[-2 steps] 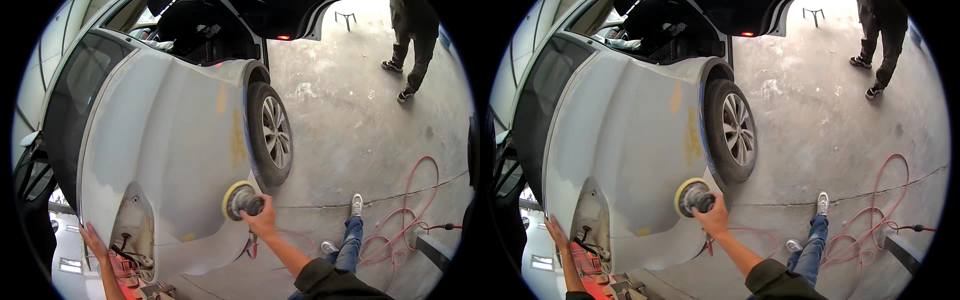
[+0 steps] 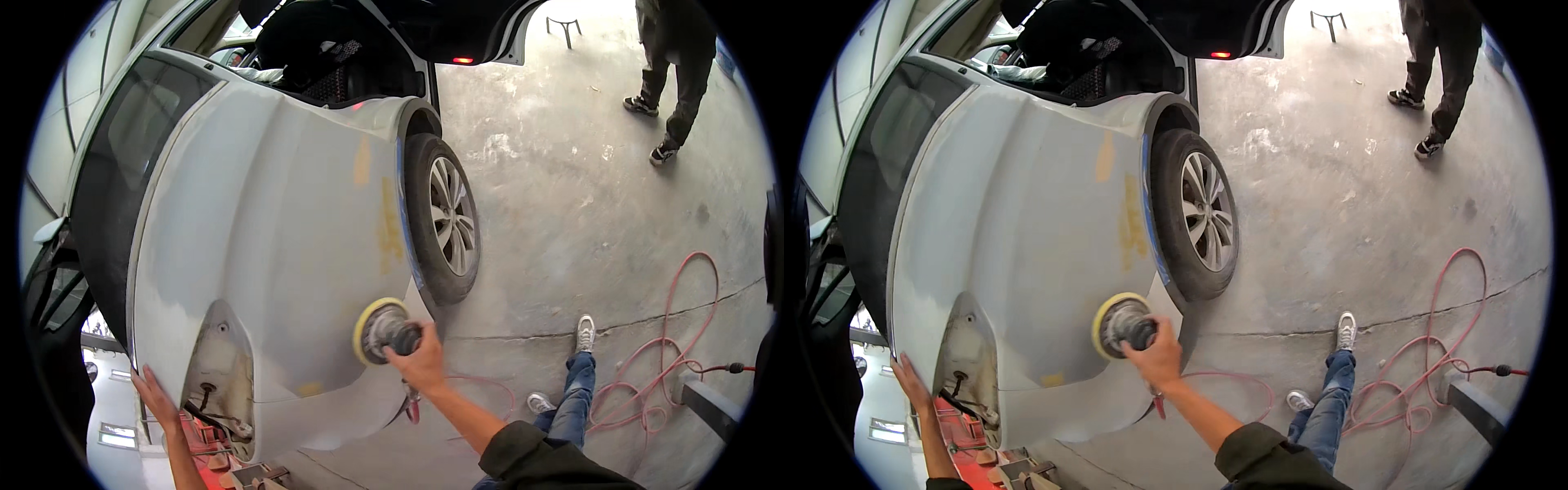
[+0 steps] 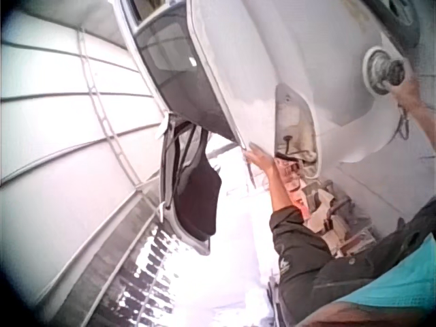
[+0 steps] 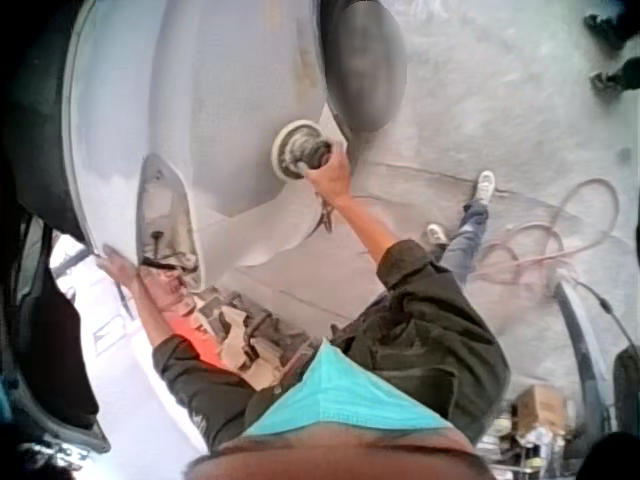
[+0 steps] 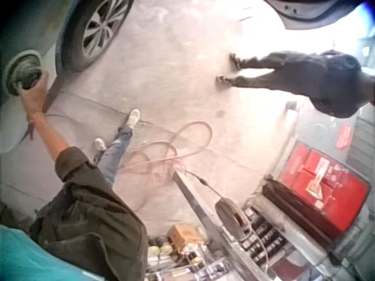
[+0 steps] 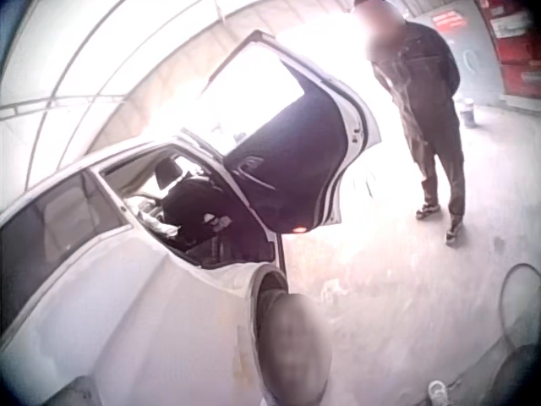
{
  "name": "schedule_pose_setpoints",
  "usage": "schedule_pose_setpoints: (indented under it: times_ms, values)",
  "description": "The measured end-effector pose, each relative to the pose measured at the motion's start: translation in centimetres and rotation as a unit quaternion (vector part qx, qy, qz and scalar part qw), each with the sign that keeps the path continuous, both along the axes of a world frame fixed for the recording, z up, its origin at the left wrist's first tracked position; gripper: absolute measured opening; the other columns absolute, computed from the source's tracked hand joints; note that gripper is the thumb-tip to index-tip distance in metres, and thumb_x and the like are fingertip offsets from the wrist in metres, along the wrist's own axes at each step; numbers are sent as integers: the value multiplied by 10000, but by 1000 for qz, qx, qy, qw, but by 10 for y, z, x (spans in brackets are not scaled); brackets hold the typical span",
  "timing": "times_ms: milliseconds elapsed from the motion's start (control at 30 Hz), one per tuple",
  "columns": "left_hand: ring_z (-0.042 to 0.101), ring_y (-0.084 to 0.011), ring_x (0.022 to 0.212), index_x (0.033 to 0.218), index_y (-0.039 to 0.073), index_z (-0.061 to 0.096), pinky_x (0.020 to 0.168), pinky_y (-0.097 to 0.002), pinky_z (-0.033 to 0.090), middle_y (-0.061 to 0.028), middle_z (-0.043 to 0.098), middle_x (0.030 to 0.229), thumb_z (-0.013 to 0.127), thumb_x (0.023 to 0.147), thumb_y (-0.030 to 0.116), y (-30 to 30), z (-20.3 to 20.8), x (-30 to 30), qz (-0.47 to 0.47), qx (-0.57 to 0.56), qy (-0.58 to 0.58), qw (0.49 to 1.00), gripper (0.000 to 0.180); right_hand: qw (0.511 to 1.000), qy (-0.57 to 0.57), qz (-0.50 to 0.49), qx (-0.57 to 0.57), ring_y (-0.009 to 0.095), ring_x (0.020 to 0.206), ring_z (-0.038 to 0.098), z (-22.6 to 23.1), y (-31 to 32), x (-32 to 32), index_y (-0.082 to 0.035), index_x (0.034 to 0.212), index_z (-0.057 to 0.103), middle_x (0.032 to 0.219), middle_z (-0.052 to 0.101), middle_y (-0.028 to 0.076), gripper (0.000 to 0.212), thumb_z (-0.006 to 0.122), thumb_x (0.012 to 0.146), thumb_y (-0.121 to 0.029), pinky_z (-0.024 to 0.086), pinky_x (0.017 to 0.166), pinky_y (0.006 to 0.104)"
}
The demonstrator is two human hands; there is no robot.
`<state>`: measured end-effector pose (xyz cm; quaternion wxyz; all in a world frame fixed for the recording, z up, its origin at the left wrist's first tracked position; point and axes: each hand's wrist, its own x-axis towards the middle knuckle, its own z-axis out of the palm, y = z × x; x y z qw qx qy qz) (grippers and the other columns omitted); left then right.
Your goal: The person uses a rotary polisher to buff the exterior paint of a white car. They work on the rear quarter panel, the hood, and the front door, moving the tool in circular motions over taped-off areas.
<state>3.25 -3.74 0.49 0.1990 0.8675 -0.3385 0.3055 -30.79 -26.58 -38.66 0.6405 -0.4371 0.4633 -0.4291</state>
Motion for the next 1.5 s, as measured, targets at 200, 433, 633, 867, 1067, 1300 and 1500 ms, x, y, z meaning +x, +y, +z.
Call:
schedule_pose_setpoints:
  times_ms: [200,433,633,867,1067,1300,1500]
  values:
    - [319,-357,1504,1560,-105,288,1243,-401,210,-275,322,1619,448,1105,389,-7,-5,-14,17,1,-10,1000,690,986,-4,94,-136,254,738,622,48,-1,45,-79,1272,484,1130,556,120,684,881,759,-294,534,674,410]
    - [353,-335,1478,1557,-92,301,1227,-396,240,-251,353,1603,428,1111,385,-3,-3,-15,13,15,1,1000,665,987,86,47,-127,358,879,638,-18,-48,37,-98,1278,445,1154,526,153,656,834,810,-344,539,717,480]
    - [382,-333,1453,1554,-65,321,1210,-399,265,-240,386,1575,424,1110,401,6,2,-17,28,-7,5,1000,652,979,81,74,-171,328,829,634,6,-27,43,-72,1239,466,1144,531,139,646,875,782,-277,536,688,436]
    - [380,-333,1444,1549,-60,320,1209,-403,266,-241,392,1563,407,1110,429,4,1,-17,16,-6,35,999,663,973,21,157,-168,282,746,631,34,-33,31,-47,1223,459,1144,524,148,635,878,784,-234,538,676,404]
    - [393,-327,1433,1552,-58,313,1199,-404,276,-237,394,1561,402,1109,435,6,2,-17,31,-4,14,999,669,977,104,74,-168,356,893,657,-28,-70,30,-64,1232,457,1200,526,161,616,850,800,-260,554,699,449]
    - [397,-322,1429,1557,-59,307,1198,-401,276,-234,401,1555,400,1107,444,-4,0,-29,25,-10,37,999,682,960,138,88,-226,380,808,667,-4,-101,27,-56,1233,456,1204,517,178,589,792,846,-345,571,649,460]
    - [384,-319,1437,1559,-65,303,1205,-400,263,-233,390,1564,397,1112,421,-3,-1,-27,35,-20,25,999,667,947,118,125,-273,391,815,664,17,-104,35,-63,1222,455,1202,515,180,568,789,845,-324,572,658,466]
